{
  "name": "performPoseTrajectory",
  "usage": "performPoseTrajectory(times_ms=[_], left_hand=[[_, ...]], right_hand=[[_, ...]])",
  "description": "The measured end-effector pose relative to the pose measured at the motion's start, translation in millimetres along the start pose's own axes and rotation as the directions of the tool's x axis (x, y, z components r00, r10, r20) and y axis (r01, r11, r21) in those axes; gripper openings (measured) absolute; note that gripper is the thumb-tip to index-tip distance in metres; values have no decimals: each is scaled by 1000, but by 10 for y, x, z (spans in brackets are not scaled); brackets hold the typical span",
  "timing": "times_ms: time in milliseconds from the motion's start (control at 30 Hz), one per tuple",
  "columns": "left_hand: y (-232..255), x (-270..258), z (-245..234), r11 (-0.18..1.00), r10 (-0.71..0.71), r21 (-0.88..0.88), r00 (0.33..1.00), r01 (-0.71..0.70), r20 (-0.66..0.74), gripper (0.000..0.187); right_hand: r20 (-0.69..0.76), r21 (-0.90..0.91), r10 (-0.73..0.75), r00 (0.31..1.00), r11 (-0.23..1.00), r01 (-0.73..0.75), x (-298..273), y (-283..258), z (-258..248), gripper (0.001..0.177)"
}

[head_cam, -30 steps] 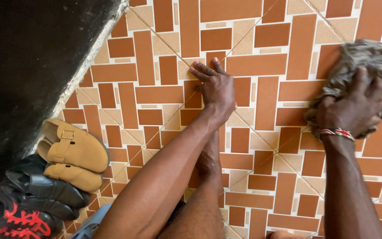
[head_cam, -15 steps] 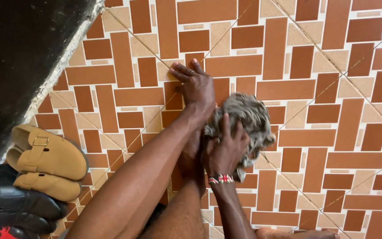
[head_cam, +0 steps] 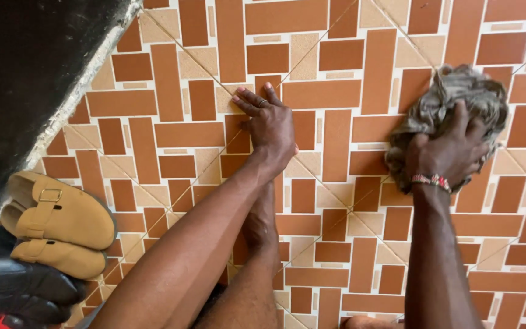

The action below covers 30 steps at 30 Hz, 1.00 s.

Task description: Mopping a tiled floor manually using a wet rag.

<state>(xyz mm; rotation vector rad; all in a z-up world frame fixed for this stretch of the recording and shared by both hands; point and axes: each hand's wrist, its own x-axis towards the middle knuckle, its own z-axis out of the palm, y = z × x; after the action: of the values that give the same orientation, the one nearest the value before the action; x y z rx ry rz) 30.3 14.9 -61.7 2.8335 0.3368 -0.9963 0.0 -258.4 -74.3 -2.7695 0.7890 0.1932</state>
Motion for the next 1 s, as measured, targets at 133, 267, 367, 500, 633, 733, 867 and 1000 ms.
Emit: performPoseTrajectory(times_ms=[133, 267, 367, 500, 633, 733, 867, 1000], left_hand=[[-14, 235, 329, 998, -8, 64, 983, 20, -186, 100], [-9, 219, 287, 991, -22, 119, 966, 55, -257, 72], [27, -48, -51, 998, -30, 60, 999, 33, -38, 83], [-15, 200, 232, 994, -40, 87, 967, 64, -253, 70], [0, 141, 243, 998, -40, 38, 980, 48, -197, 74], [7, -21, -134, 999, -39, 16, 995, 41, -90, 101], [-6, 39, 44, 1000, -14, -25, 997, 12, -73, 128], [22, 111, 84, 1000, -15, 3, 999, 16, -43, 116]], right_hand=[[1, -88, 158, 987, 984, -158, -736, 54, -9, 83], [138, 6, 115, 984, 993, -117, -1758, -298, 308, 86], [150, 123, -89, 985, 990, 71, -2045, -813, 349, 86], [85, 182, -289, 953, 945, 271, -1596, -1011, 489, 87], [10, 63, -537, 844, 842, 535, -927, -902, 378, 85], [-29, 9, -556, 831, 831, 556, -391, -677, 328, 81], [-3, 29, -249, 969, 968, 249, -46, -273, 26, 81], [28, 22, 35, 999, 999, -35, -347, -30, -12, 81]])
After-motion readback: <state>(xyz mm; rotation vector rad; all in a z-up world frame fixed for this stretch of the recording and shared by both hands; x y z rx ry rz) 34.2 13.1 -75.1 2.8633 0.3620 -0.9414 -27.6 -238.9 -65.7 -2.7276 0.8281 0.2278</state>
